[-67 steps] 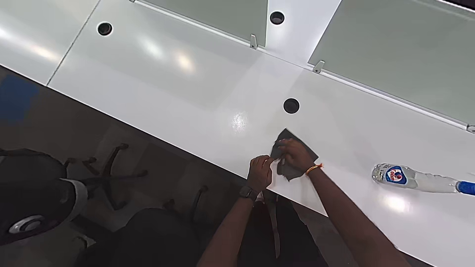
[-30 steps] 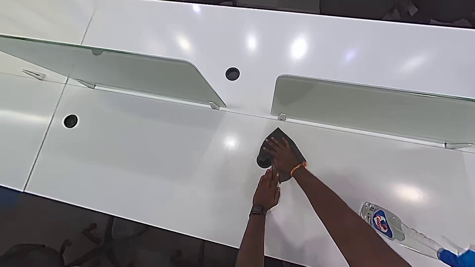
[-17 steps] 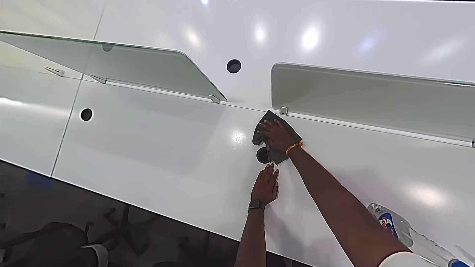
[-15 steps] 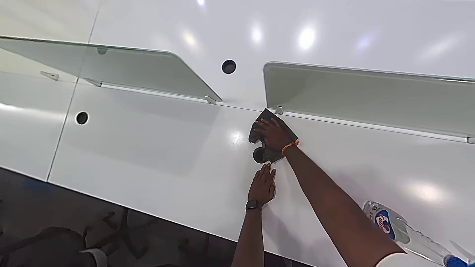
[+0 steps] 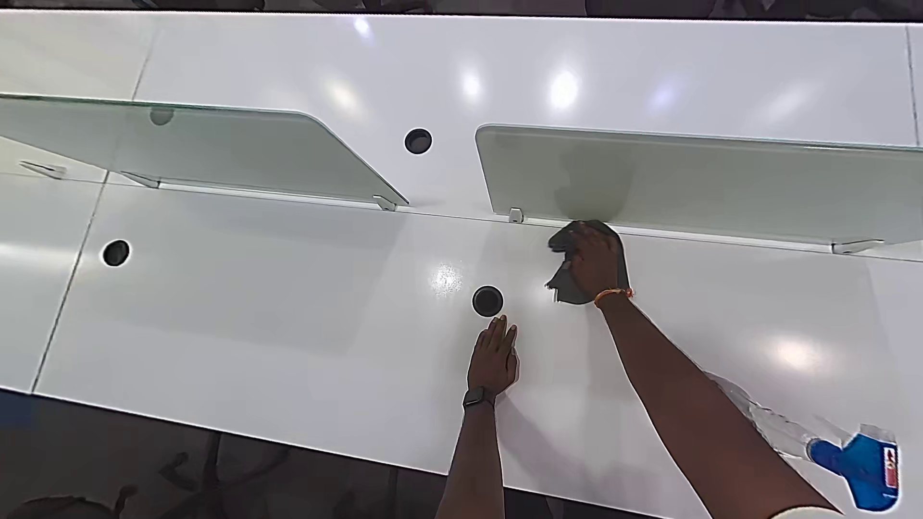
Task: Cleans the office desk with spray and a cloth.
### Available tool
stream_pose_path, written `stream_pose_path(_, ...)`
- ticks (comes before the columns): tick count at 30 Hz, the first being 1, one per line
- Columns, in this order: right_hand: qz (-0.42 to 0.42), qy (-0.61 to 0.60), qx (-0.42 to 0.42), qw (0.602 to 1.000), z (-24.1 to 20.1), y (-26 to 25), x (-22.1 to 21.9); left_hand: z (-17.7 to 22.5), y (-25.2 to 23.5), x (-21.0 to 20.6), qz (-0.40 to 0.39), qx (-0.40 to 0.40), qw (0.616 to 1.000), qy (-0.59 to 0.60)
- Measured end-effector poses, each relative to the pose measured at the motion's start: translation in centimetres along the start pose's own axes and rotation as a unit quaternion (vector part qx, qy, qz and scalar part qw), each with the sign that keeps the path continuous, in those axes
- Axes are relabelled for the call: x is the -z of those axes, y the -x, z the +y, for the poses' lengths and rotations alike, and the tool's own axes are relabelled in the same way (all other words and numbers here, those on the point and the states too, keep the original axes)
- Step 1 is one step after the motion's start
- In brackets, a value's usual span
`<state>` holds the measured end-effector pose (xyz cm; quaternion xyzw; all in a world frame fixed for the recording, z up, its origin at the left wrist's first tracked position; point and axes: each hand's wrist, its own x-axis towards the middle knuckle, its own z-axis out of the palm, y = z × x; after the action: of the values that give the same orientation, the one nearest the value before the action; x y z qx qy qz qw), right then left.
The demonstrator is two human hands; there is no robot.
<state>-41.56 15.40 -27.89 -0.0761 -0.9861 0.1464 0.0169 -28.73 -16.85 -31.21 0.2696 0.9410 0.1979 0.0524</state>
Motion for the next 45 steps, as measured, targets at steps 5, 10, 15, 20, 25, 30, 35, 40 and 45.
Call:
stream_pose_path(5, 0.025, 0.041, -0.183, 0.982, -2.2, 2.3, -1.0, 0.0, -0.1, 0.0, -0.009, 0.006, 1.0, 0.0)
stream_pose_path(10, -0.012, 0.065, -0.196, 0.978, -7.6, 5.0, -2.5, 0.1, 0.0, -0.1, 0.01, 0.002, 1.0, -0.005)
stream_pose_path(15, -0.052, 0.031, -0.087, 0.994, -14.2, 5.8, -4.6, 0.2, 0.1, 0.1, 0.0, 0.007, 1.0, -0.019)
stream_pose_path(20, -0.14, -0.024, 0.134, 0.981, -16.3, 2.8, -5.9, 0.3, 0.1, 0.2, 0.009, 0.009, 0.999, -0.033)
stream_pose_path(25, -0.104, -0.05, 0.228, 0.967, -13.2, -1.5, -5.5, -0.1, 0.1, -0.1, 0.011, 0.004, 1.0, -0.021)
stream_pose_path(30, -0.063, -0.022, 0.092, 0.994, -7.2, -2.4, -3.2, -0.1, 0.1, -0.3, 0.009, -0.001, 1.0, -0.014)
stream_pose_path(35, -0.017, 0.003, -0.056, 0.998, -0.7, 2.8, -0.4, -0.1, 0.2, -0.1, 0.007, 0.0, 1.0, -0.018)
stream_pose_path(40, -0.035, 0.011, -0.085, 0.996, -2.5, 11.8, -1.1, 0.0, 0.0, -0.1, -0.003, 0.006, 1.0, -0.02)
stream_pose_path(45, -0.027, -0.099, -0.041, 0.994, -5.1, 19.0, -1.7, 0.0, 0.0, -0.1, 0.004, 0.003, 1.0, -0.02)
